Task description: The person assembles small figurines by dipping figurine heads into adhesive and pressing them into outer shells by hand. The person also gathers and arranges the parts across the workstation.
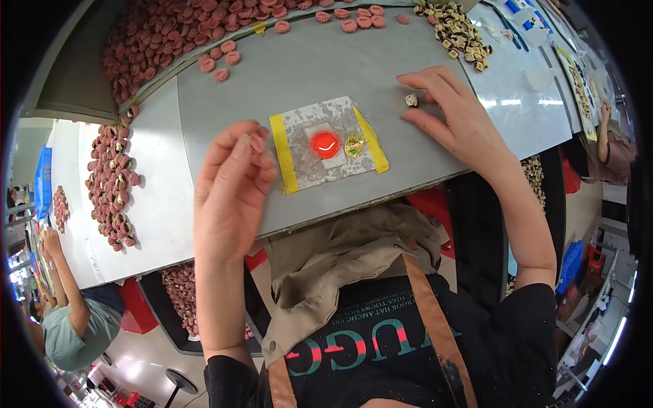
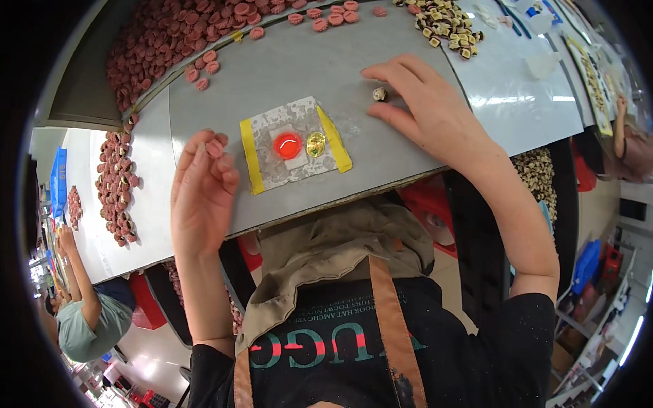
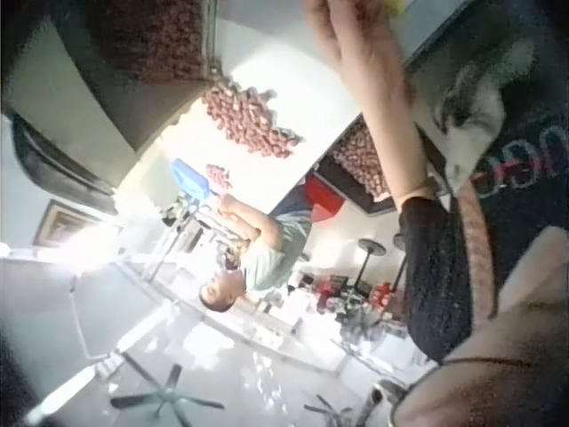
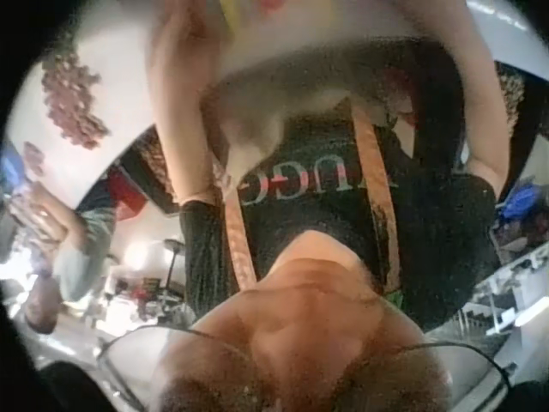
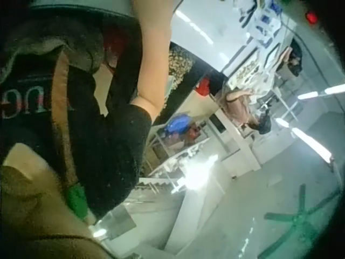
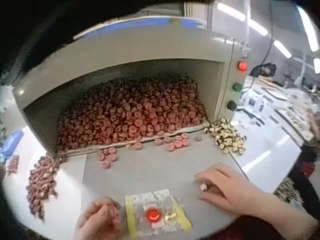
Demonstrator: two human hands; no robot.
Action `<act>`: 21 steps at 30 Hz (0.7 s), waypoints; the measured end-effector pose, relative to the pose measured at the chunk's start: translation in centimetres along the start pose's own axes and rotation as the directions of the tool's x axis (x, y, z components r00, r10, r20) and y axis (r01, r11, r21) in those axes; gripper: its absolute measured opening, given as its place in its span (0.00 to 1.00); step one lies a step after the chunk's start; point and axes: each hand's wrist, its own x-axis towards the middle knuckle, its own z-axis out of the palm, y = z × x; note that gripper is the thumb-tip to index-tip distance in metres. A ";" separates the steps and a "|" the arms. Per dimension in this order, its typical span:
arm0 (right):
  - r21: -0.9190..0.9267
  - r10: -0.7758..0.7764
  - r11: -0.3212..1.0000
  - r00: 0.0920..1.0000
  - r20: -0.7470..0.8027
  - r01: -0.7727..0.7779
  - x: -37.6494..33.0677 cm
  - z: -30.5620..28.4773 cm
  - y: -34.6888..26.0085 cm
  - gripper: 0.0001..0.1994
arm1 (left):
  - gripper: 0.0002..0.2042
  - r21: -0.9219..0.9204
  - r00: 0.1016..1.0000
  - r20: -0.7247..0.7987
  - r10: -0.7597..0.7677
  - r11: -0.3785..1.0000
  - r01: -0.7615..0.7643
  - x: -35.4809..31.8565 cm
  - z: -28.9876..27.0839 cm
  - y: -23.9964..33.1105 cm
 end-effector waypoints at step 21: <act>0.042 -0.192 0.981 0.972 0.134 0.188 2.2 6.0 -10.6 0.07 | 0.17 -0.346 0.996 0.087 -0.016 0.937 0.046 -4.2 -4.4 -1.4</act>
